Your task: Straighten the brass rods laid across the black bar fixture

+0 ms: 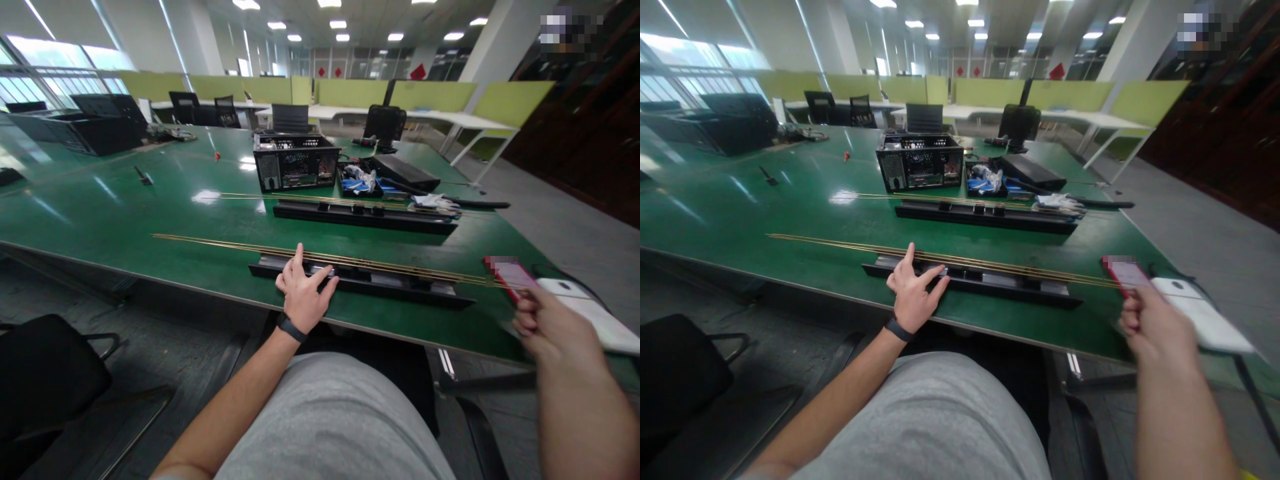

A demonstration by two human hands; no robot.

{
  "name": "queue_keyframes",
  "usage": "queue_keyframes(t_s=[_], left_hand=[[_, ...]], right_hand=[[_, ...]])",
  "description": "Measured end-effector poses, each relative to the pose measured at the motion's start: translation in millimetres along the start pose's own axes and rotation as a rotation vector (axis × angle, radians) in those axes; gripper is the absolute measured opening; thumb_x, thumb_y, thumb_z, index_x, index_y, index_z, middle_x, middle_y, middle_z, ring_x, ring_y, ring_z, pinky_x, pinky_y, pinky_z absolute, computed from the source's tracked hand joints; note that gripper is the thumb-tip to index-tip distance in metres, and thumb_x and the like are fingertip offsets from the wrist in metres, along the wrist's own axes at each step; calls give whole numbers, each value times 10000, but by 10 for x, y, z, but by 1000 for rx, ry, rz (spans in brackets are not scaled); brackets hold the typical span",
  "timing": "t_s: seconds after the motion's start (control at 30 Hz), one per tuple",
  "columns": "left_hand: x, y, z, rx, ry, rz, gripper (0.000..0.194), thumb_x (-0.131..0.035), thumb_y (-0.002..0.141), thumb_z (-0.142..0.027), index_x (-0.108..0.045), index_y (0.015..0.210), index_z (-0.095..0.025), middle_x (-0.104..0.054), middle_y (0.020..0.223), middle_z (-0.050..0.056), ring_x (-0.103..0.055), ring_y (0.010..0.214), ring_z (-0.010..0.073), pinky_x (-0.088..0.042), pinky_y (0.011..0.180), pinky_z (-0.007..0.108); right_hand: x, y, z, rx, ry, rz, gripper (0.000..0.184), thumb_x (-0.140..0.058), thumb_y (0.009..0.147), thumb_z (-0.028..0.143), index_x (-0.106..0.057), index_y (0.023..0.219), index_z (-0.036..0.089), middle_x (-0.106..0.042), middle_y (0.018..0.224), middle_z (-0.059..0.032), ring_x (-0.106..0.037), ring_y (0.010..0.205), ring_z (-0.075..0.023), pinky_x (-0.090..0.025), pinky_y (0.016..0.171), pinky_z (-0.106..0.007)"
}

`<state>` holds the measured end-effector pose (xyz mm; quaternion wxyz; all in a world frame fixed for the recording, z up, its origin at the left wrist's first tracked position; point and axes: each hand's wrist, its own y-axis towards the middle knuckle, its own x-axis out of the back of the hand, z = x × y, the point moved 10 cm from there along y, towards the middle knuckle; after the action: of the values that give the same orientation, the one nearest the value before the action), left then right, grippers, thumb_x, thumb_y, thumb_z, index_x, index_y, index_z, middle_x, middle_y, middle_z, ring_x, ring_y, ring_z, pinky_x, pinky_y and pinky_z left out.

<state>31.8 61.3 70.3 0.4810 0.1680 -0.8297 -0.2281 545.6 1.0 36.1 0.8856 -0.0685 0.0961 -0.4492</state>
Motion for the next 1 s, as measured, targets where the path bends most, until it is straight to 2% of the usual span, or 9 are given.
queue_keyframes(t_s=[0.07,0.17,0.37,0.5,0.67,0.87,1.0], left_hand=[[-4,-1,-4,-6,-1,-1,260,-767,1015,-504,-881,1233,-421,-331,1858,123,-491,1517,436,-416,1159,652],[-13,-3,-7,-11,-1,-1,258,-762,1018,-505,-882,1231,-424,-330,1858,125,-481,1525,438,-410,1167,655],[-11,-2,-15,-15,-3,-8,277,-768,1013,-499,-874,1257,-421,-335,1855,126,-467,1528,434,-412,1171,664],[-6,-1,-13,-12,-2,2,283,-763,1015,-504,-870,1265,-427,-333,1857,123,-465,1529,433,-409,1171,664],[-13,-1,-12,-12,4,24,276,-744,1028,-506,-866,1267,-439,-320,1864,114,-465,1531,422,-408,1169,663],[-16,9,-20,-13,9,35,274,-734,1034,-495,-863,1271,-450,-337,1859,93,-471,1523,425,-418,1161,659],[-22,6,-10,-14,8,31,270,-730,1037,-497,-863,1268,-455,-330,1862,90,-472,1520,419,-426,1151,651]], right_hand=[[-224,-230,16,21,5,51,124,-733,888,147,-635,815,169,-491,607,29,-318,355,-59,-190,322,-182],[-462,-542,-27,-23,-4,90,98,-707,910,170,-655,832,144,-543,605,7,-319,329,-66,-201,301,-189],[-671,-819,-119,-51,16,140,182,-781,919,264,-666,872,131,-584,623,-3,-327,325,-62,-207,291,-180],[-689,-827,-135,-60,20,157,224,-819,897,269,-647,826,143,-579,622,-3,-331,318,-64,-207,283,-181],[-620,-750,-109,-59,20,175,141,-768,908,215,-689,843,116,-564,612,-7,-326,317,-64,-215,286,-176],[-543,-650,-123,-46,20,158,197,-817,855,247,-656,806,146,-540,588,2,-313,314,-72,-206,282,-186],[-450,-537,-100,-20,32,116,137,-792,829,196,-675,805,129,-531,597,1,-325,326,-67,-208,299,-182]])
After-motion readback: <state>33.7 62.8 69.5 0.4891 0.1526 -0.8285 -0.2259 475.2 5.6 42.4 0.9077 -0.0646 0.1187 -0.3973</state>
